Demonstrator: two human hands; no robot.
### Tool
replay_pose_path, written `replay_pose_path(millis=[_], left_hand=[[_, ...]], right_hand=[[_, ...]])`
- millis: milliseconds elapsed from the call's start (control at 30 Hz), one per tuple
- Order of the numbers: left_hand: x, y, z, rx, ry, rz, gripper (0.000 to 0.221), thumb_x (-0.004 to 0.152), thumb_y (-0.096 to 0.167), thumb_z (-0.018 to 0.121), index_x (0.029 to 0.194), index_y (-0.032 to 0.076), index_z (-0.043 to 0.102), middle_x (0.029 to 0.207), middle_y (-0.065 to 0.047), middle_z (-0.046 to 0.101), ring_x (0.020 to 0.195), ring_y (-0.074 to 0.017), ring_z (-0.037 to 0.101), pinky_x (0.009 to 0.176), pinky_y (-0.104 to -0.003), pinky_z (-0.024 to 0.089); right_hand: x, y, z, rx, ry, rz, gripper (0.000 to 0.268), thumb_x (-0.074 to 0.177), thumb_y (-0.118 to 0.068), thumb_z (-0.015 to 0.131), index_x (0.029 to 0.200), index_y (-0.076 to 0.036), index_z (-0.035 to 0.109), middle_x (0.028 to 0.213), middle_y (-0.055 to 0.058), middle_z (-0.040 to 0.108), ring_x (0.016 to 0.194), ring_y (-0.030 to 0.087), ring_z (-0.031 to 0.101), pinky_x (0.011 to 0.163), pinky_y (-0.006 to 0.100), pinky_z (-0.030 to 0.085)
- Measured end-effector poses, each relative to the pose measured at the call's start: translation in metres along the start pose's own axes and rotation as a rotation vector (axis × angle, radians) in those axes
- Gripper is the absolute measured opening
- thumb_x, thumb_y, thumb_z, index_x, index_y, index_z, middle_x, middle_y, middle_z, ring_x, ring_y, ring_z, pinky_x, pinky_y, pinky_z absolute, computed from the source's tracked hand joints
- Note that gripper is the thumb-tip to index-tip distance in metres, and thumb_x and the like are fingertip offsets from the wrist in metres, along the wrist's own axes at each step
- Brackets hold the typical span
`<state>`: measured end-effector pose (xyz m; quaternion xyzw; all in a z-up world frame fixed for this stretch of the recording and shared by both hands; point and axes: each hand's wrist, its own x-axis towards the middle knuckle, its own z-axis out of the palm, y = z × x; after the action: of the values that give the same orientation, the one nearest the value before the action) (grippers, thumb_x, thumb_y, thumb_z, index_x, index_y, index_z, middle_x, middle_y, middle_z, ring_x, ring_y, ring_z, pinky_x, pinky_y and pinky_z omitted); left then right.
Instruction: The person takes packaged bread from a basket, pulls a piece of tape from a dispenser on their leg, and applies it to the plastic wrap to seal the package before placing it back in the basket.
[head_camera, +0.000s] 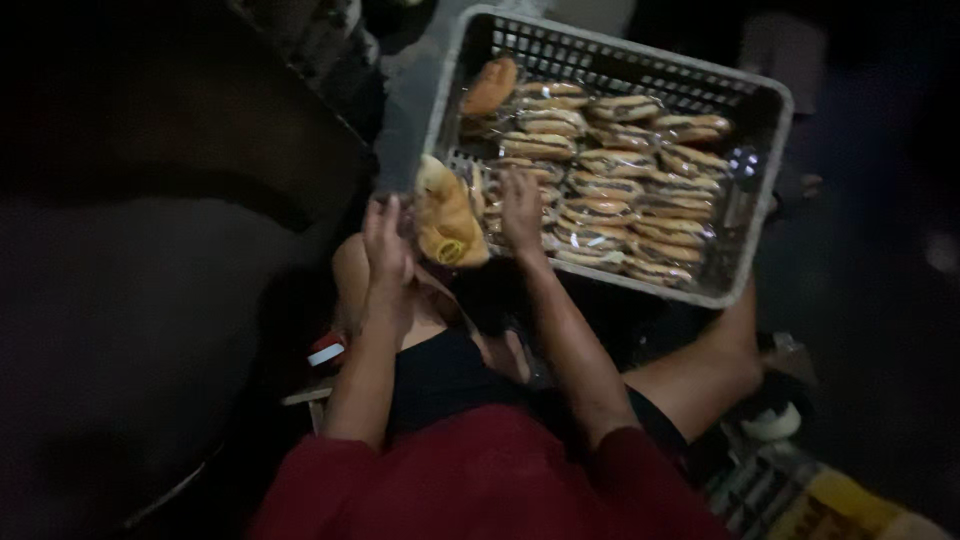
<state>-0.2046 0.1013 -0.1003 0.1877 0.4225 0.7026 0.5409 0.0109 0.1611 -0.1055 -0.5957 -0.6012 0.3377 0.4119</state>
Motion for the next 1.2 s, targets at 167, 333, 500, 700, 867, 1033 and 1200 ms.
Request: replay_pose_path(millis=[167,333,500,700,867,1033,1200], left_hand=[[-0.060,-0.028,0.080,-0.248,-0.429,-0.411,0.043,0.104,0.036,0.052,0.138,0.011,0.052,0.138,-0.006,0.061,0.127,-0.0195,0.061,0.108,-0.035,0.050],[-0.102,-0.038,0.128,0.364,-0.691,-0.090,0.063,0.097,0.032,0.075,0.146,0.001,0.050,0.142,-0.013,0.057,0.129,-0.0254,0.058,0.110,-0.040,0.048],[-0.118,-0.040,0.133,-0.269,-0.871,-0.440,0.073,0.095,0.035,0.073,0.155,0.002,0.046,0.154,-0.010,0.054,0.143,-0.0205,0.053,0.121,-0.033,0.042],[-0.156,-0.037,0.143,0.294,-0.615,-0.235,0.038,0.100,0.016,0.070,0.133,-0.002,0.066,0.121,-0.014,0.072,0.108,-0.0221,0.067,0.096,-0.036,0.056],[-0.156,-0.017,0.159,0.099,-0.497,-0.326,0.031,0.105,0.011,0.063,0.133,-0.001,0.069,0.127,-0.014,0.071,0.113,-0.0214,0.066,0.099,-0.033,0.053],[-0.157,0.006,0.159,0.135,-0.933,-0.225,0.019,0.106,0.008,0.066,0.118,-0.001,0.077,0.121,-0.005,0.066,0.113,-0.0166,0.063,0.099,-0.028,0.051],[-0.180,-0.002,0.169,0.408,-0.820,-0.140,0.030,0.099,0.010,0.069,0.129,0.002,0.070,0.103,-0.002,0.064,0.094,-0.0132,0.059,0.086,-0.027,0.050]], right_hand=[[-0.064,-0.018,-0.076,-0.008,0.041,-0.118,0.026,0.102,-0.025,0.065,0.100,0.000,0.070,0.092,0.012,0.070,0.089,0.023,0.067,0.080,0.034,0.052],[-0.103,-0.003,-0.141,0.340,0.100,0.035,0.027,0.108,-0.024,0.052,0.107,0.001,0.064,0.094,0.002,0.068,0.087,0.011,0.060,0.078,0.028,0.050],[-0.132,-0.011,-0.188,0.457,0.097,0.081,0.025,0.110,-0.019,0.054,0.106,0.003,0.065,0.086,0.002,0.062,0.076,0.012,0.053,0.068,0.030,0.043],[-0.158,-0.051,-0.191,0.234,0.231,0.069,0.028,0.112,-0.022,0.053,0.097,0.001,0.061,0.081,-0.002,0.058,0.073,0.006,0.052,0.065,0.024,0.043],[-0.183,-0.009,-0.184,0.372,0.152,0.124,0.036,0.115,-0.025,0.053,0.088,-0.002,0.058,0.074,-0.003,0.051,0.070,0.006,0.045,0.063,0.024,0.040],[-0.180,-0.009,-0.187,0.418,-0.092,0.173,0.024,0.108,-0.019,0.064,0.097,0.002,0.065,0.083,0.001,0.057,0.080,0.009,0.051,0.069,0.027,0.045],[-0.192,-0.090,-0.204,0.262,0.179,-0.161,0.014,0.100,-0.009,0.067,0.106,0.004,0.067,0.104,0.009,0.062,0.099,0.018,0.061,0.090,0.029,0.048]])
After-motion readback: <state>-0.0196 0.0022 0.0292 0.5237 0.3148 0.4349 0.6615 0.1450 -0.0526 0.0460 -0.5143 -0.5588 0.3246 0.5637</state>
